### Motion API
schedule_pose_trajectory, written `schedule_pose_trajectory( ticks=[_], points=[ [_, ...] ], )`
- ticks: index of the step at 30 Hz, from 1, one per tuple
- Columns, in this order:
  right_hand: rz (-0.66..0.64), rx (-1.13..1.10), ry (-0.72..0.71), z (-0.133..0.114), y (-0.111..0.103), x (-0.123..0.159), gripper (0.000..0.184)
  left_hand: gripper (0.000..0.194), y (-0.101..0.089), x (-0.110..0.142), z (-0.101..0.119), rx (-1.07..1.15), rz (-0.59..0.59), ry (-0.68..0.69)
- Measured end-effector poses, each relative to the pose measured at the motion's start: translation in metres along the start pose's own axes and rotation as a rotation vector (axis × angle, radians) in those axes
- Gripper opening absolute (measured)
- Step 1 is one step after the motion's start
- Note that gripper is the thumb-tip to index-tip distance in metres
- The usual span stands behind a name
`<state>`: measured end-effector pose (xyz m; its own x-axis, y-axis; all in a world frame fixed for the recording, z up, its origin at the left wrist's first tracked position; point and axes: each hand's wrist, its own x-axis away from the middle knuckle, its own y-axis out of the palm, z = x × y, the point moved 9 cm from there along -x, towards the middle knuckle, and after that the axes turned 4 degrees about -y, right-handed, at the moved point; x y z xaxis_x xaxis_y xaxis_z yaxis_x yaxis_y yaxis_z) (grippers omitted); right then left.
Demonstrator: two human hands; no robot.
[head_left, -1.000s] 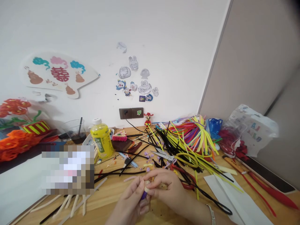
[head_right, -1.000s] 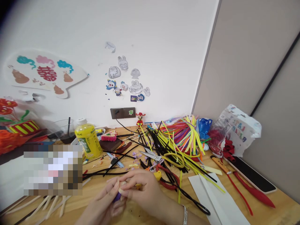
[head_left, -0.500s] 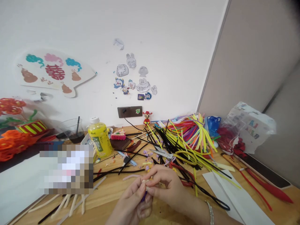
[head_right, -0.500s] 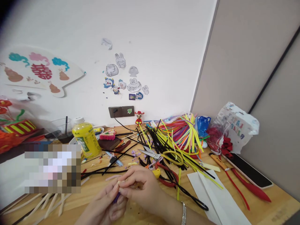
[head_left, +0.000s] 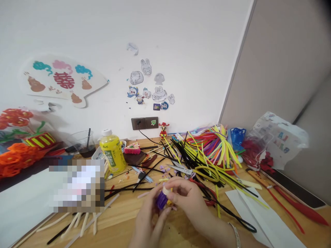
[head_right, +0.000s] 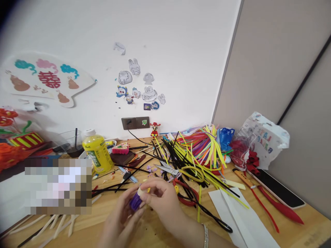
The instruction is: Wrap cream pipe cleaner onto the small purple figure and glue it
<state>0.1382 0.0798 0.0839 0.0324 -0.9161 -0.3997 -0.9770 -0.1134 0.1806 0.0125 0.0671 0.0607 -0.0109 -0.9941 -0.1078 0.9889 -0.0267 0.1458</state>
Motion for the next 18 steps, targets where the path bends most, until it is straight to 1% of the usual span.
schedule_pose_trajectory(
  ticks=[1, 2, 4, 5, 9, 10, 14, 16, 18],
  points=[
    [0.013, 0.021, -0.005, 0.001, -0.001, 0.001, 0.015, 0.032, -0.005, 0.001, 0.003, -0.078, 0.047, 0.051],
    [0.023, 0.029, -0.018, 0.002, -0.001, 0.002, 0.017, 0.030, -0.007, 0.002, 0.003, -0.141, 0.063, 0.075],
    [0.045, 0.024, -0.065, 0.001, 0.000, 0.004, 0.016, 0.026, -0.007, 0.002, -0.001, -0.205, 0.044, 0.085],
    [0.059, 0.022, -0.092, 0.000, 0.000, 0.005, 0.015, 0.027, -0.006, 0.002, -0.003, -0.217, 0.032, 0.084],
    [0.089, 0.047, -0.149, -0.005, 0.003, 0.009, 0.013, 0.024, -0.016, 0.006, 0.000, -0.227, 0.173, 0.128],
    [0.079, 0.047, -0.153, -0.006, 0.005, 0.009, 0.013, 0.023, -0.015, 0.007, 0.001, -0.230, 0.181, 0.126],
    [0.029, 0.033, -0.142, -0.005, 0.010, 0.011, 0.017, 0.025, -0.010, 0.007, 0.000, -0.209, 0.137, 0.053],
    [0.022, 0.028, -0.128, -0.003, 0.011, 0.010, 0.019, 0.028, -0.008, 0.006, -0.002, -0.141, 0.111, 0.004],
    [0.027, 0.032, -0.118, -0.002, 0.010, 0.010, 0.018, 0.031, -0.004, 0.004, -0.006, -0.066, 0.058, -0.043]
  ],
)
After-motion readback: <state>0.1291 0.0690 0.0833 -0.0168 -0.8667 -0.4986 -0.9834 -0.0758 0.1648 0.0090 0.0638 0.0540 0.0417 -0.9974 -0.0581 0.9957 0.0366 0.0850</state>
